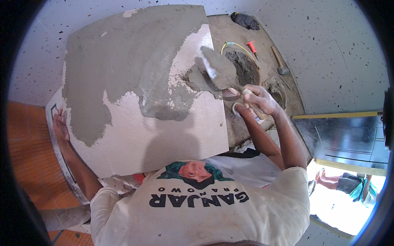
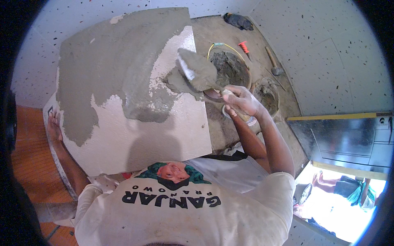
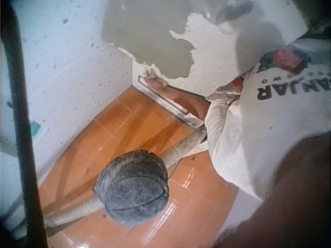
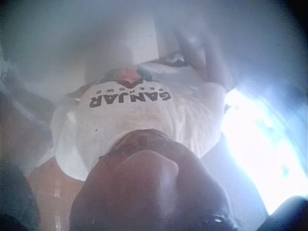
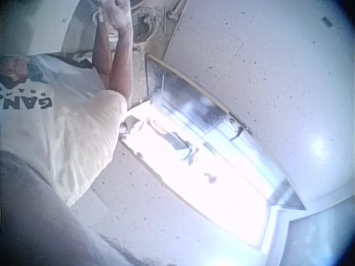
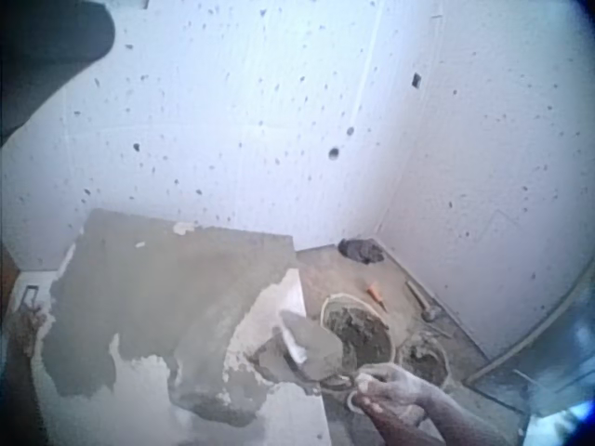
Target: The person spreads cement on the floor using a trowel and a wooden float, then applies cement to the back of a large white tile. They position the tile onto the prepared floor area and press it down to secure it.
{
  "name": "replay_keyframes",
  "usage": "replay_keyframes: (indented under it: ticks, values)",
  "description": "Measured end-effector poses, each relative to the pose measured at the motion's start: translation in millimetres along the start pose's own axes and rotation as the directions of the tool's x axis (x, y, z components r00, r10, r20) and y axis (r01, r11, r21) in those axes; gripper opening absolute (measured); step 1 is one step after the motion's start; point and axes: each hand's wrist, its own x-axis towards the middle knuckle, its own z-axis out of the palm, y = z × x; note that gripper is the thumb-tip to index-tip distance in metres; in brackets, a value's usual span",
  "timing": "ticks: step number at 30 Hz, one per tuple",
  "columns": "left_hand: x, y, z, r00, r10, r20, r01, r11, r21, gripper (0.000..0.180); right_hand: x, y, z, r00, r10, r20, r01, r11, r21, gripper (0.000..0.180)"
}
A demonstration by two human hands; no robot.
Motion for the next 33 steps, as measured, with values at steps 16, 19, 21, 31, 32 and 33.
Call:
replay_keyframes:
  ticks: [16, 19, 21, 31, 32, 33]
  values:
    - [1, 13, 19, 0.999, 0.01, 0.041, -0.013, 0.997, 0.071, 0.064, -12, 60, -38, 0.982, 0.168, -0.091, -0.173, 0.984, -0.051, 0.043]
    - [-2, 14, 26, 0.998, 0.011, 0.059, -0.015, 0.998, 0.064, 0.063, -33, 50, -61, 0.957, 0.147, -0.251, -0.22, 0.931, -0.293, 0.04]
    - [-4, 12, 31, 0.998, 0.0, 0.068, -0.003, 0.999, 0.05, 0.063, -39, 31, -54, 0.952, 0.087, -0.293, -0.183, 0.93, -0.319, 0.039]
    - [4, 10, 20, 0.998, 0.028, 0.059, -0.031, 0.998, 0.053, 0.06, -3, -49, -18, 0.963, -0.162, -0.217, -0.12, 0.462, -0.879, 0.048]
    - [3, 12, 21, 0.996, 0.052, 0.068, -0.057, 0.996, 0.071, 0.06, 6, -50, -24, 0.968, -0.159, -0.195, -0.107, 0.443, -0.89, 0.048]
    - [1, 12, 18, 0.998, 0.043, 0.048, -0.046, 0.997, 0.069, 0.06, 14, -52, -27, 0.972, -0.157, -0.173, -0.092, 0.425, -0.901, 0.048]
